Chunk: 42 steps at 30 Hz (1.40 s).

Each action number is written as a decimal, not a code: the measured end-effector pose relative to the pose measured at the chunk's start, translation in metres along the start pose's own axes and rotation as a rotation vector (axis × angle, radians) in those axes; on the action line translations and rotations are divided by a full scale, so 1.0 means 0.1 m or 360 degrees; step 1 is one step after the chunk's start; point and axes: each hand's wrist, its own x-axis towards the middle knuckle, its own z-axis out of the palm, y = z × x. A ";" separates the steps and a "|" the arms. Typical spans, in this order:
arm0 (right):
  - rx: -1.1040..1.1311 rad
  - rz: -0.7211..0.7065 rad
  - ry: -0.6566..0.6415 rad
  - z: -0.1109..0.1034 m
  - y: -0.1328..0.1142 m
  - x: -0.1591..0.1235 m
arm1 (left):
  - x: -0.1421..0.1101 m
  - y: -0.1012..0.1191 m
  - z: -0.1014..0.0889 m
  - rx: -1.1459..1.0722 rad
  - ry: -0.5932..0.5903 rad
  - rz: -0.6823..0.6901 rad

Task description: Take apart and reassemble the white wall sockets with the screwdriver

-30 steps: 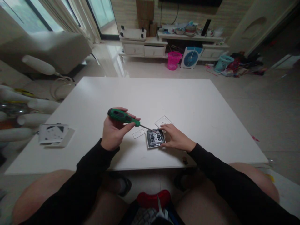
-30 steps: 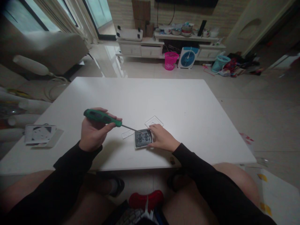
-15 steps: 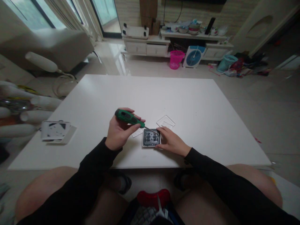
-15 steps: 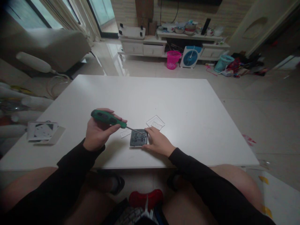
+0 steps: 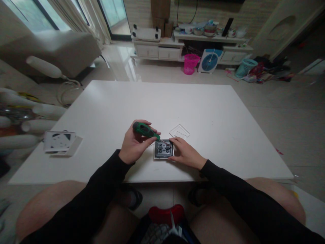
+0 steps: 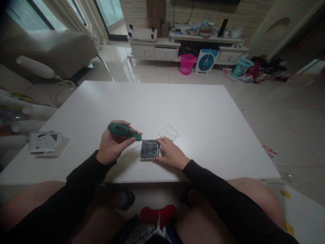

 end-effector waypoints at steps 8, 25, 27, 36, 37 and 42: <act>0.0010 -0.0023 0.0014 0.01 0.01 0.00 | -0.01 -0.03 0.00 0.0001 -0.0020 -0.0022; -0.0015 -0.0005 -0.0018 -0.01 -0.01 0.00 | 0.01 -0.05 0.01 -0.0006 -0.0028 -0.0053; -0.0019 -0.0004 -0.0020 -0.01 -0.01 0.00 | 0.01 -0.06 0.01 -0.0001 -0.0030 -0.0051; -0.0029 0.0000 -0.0040 -0.01 -0.02 0.01 | -0.02 -0.08 0.01 0.0034 -0.0098 -0.0069; -0.0029 -0.0003 -0.0037 -0.01 -0.02 0.01 | -0.02 -0.07 0.01 0.0040 -0.0101 -0.0069; -0.0015 -0.0014 -0.0026 -0.01 -0.01 0.01 | -0.01 -0.06 0.02 0.0057 -0.0111 -0.0058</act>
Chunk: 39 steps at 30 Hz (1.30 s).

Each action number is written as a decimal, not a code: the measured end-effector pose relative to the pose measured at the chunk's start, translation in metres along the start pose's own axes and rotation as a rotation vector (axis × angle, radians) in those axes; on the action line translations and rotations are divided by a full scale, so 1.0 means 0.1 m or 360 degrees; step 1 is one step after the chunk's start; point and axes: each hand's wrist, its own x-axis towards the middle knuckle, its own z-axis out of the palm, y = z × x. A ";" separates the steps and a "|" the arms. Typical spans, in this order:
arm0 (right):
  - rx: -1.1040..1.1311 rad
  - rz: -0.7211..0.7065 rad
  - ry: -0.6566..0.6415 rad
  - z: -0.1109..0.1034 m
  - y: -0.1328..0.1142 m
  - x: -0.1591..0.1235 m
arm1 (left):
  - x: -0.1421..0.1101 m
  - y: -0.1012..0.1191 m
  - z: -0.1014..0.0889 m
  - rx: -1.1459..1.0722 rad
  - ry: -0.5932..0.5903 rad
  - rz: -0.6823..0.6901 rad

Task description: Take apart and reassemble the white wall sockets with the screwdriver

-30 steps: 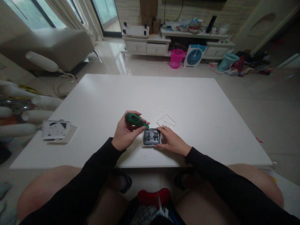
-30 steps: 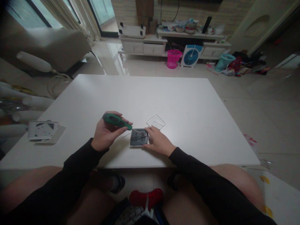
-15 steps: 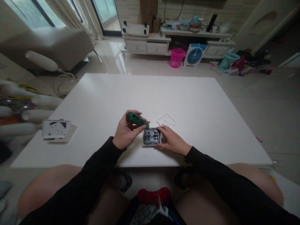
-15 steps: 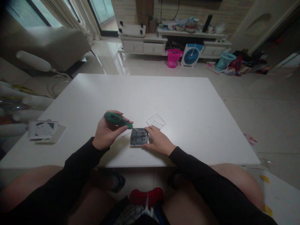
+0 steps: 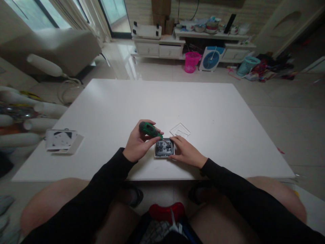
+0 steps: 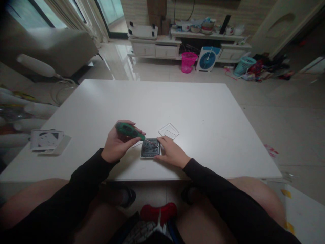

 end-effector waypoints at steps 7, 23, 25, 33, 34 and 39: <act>0.0028 0.0002 -0.0001 -0.01 0.01 0.00 | 0.04 0.00 0.04 0.0054 -0.0070 0.0055; 0.0024 -0.0010 0.0003 0.01 -0.01 0.01 | 0.27 0.14 0.16 0.0265 -0.0556 0.0116; 0.0037 -0.0005 0.0001 0.01 -0.02 0.01 | 0.26 0.15 0.17 0.0207 -0.0595 0.0115; 0.0041 -0.0026 0.0009 0.00 -0.01 0.00 | 0.25 0.10 0.27 0.0182 -0.0560 0.0180; 0.0049 -0.0030 0.0013 0.00 0.00 0.00 | 0.26 0.10 0.28 0.0200 -0.0557 0.0191; 0.0087 -0.0053 0.0038 0.02 0.03 -0.01 | 0.29 0.08 0.30 0.0275 -0.0472 0.0206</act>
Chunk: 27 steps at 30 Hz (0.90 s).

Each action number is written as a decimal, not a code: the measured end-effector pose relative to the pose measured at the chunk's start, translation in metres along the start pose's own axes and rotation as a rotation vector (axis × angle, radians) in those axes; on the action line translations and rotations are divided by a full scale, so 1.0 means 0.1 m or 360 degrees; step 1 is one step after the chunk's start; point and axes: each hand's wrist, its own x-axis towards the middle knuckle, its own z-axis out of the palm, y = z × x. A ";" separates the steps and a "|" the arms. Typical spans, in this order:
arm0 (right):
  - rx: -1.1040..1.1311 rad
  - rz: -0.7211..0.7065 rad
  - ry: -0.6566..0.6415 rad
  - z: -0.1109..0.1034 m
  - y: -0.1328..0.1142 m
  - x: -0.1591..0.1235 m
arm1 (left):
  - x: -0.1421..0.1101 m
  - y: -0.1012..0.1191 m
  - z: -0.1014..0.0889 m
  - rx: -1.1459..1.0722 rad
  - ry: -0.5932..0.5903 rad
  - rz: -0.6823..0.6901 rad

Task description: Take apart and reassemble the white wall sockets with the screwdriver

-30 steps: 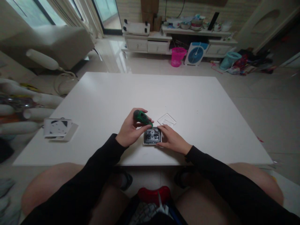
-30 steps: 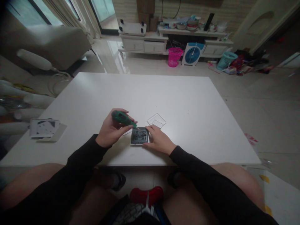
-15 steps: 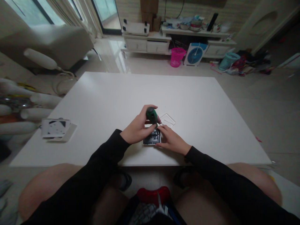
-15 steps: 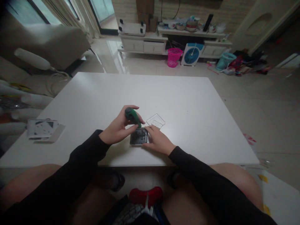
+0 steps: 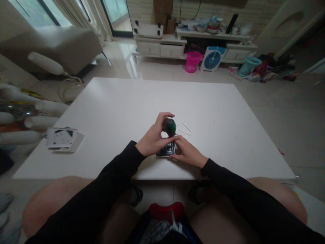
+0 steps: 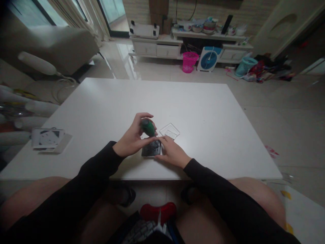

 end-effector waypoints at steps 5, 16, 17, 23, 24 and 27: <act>0.0019 0.0018 -0.0021 -0.01 -0.02 0.01 | 0.00 -0.01 0.02 -0.0102 -0.0012 -0.0069; -0.0049 0.0044 -0.0030 -0.01 -0.06 0.02 | -0.02 0.09 -0.01 -0.0012 -0.0136 -0.0027; -0.0049 0.0045 -0.0029 -0.01 -0.06 0.02 | -0.03 0.09 -0.01 -0.0005 -0.0150 -0.0027; -0.0034 0.0029 -0.0007 0.01 -0.03 0.01 | -0.04 0.05 0.01 0.0051 -0.0168 -0.0003; -0.0032 0.0032 -0.0006 0.01 -0.02 0.01 | -0.04 0.04 0.01 0.0060 -0.0165 -0.0005; -0.0016 0.0035 -0.0006 0.01 -0.02 0.01 | -0.03 0.05 0.00 0.0078 -0.0160 -0.0007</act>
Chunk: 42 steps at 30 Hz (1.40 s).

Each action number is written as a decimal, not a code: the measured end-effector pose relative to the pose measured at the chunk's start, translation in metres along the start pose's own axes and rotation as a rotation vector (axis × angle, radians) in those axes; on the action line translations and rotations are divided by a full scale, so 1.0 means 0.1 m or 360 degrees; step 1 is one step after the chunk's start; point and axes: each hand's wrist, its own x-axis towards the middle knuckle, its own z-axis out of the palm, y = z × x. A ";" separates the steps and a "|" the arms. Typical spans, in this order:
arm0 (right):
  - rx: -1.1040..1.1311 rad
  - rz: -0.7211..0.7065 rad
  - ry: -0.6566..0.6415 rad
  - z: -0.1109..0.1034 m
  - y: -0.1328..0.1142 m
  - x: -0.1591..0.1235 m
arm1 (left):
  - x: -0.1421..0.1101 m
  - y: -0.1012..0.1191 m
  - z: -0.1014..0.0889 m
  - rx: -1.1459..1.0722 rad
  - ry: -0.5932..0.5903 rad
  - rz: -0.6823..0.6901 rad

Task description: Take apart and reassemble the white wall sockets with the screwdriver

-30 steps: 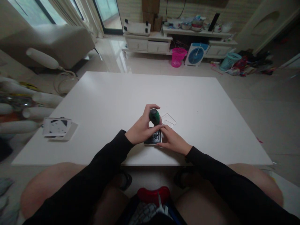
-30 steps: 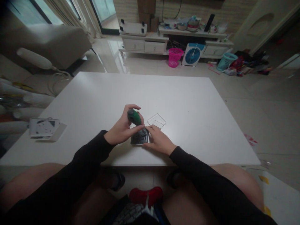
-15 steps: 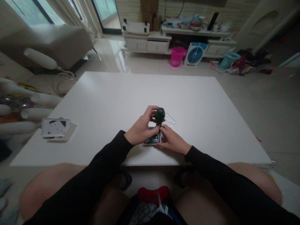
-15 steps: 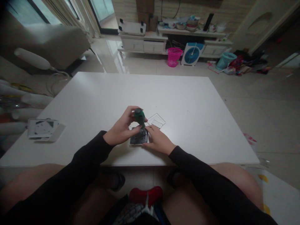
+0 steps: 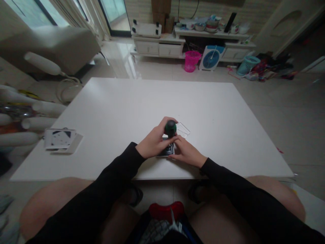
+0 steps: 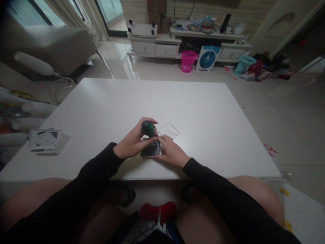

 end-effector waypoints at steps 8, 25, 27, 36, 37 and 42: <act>0.0003 0.0002 -0.0007 -0.02 -0.05 0.02 | 0.01 0.01 -0.03 -0.0092 0.0068 -0.0037; -0.0009 -0.0025 0.0004 0.01 -0.01 0.00 | 0.02 0.04 -0.06 -0.0001 0.0100 -0.0042; -0.0005 -0.0028 0.0001 0.00 -0.01 0.00 | 0.02 0.05 -0.09 -0.0021 0.0081 -0.0063; -0.0042 0.0013 -0.0048 -0.03 -0.03 -0.01 | 0.01 0.07 -0.18 -0.0078 -0.0038 -0.0067; -0.0044 0.0015 -0.0044 -0.03 -0.03 -0.01 | 0.00 0.07 -0.18 -0.0089 -0.0041 -0.0067; -0.0006 -0.0013 -0.0037 -0.03 -0.03 0.01 | 0.02 0.09 -0.12 0.0062 -0.0004 -0.0046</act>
